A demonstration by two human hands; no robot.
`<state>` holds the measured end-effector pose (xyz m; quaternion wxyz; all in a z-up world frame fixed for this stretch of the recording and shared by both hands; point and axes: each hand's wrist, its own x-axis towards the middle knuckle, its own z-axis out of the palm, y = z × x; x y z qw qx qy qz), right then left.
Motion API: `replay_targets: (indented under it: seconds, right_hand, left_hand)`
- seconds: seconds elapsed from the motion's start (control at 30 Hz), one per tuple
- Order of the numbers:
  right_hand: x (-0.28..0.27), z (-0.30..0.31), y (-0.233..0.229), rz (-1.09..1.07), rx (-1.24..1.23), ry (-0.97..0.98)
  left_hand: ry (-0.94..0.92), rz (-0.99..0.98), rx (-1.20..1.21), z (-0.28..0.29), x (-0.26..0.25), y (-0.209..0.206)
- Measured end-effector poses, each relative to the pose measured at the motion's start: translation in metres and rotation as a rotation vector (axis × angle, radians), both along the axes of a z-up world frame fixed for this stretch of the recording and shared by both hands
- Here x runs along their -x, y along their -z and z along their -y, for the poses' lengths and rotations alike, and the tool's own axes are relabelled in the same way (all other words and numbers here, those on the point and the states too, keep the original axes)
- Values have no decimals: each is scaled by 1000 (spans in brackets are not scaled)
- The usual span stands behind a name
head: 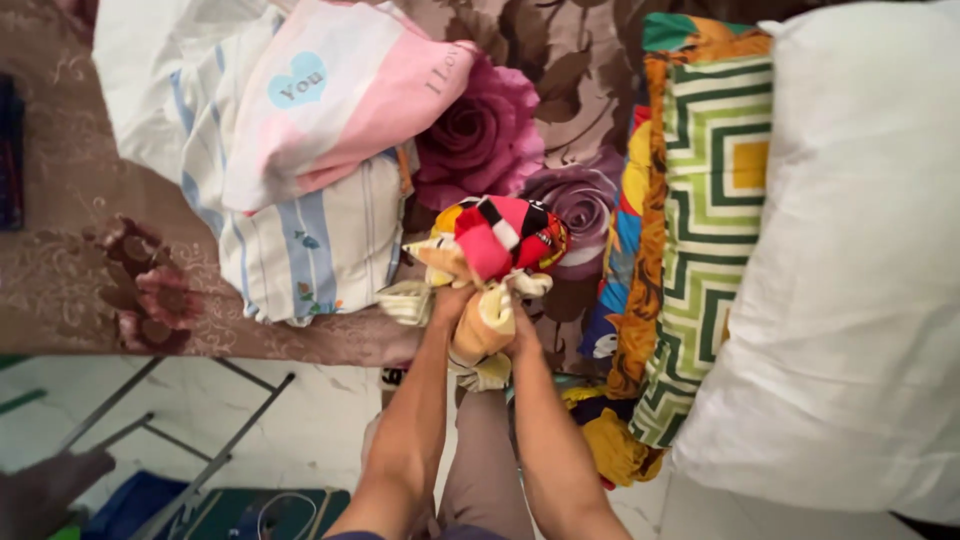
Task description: The person gathers a pile of laundry from the floor, sets aside a red garment, and then places a white pillow on a small table. They insert the pillow into a striped pillowcase, adjust the fabric, and smooth the corners to complete the task.
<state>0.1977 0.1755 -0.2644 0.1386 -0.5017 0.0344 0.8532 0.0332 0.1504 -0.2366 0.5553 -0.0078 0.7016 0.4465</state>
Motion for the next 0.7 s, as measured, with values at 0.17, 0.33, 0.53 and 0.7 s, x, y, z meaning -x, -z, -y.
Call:
replay_targets:
  seconds: [0.17, 0.33, 0.53, 0.7]
  right_hand:
    - [26, 21, -21, -53, -53, 48]
    - [99, 25, -53, -135, -147, 26]
    - [246, 32, -77, -271, -200, -120]
    - [420, 66, -71, -390, -225, -236]
  left_hand:
    - [-24, -203, -136, 37, 23, -24]
    - [149, -214, -310, 47, 99, -101]
    - [35, -477, -389, 78, 246, -203]
    - [-171, -494, -251, 128, 407, -286]
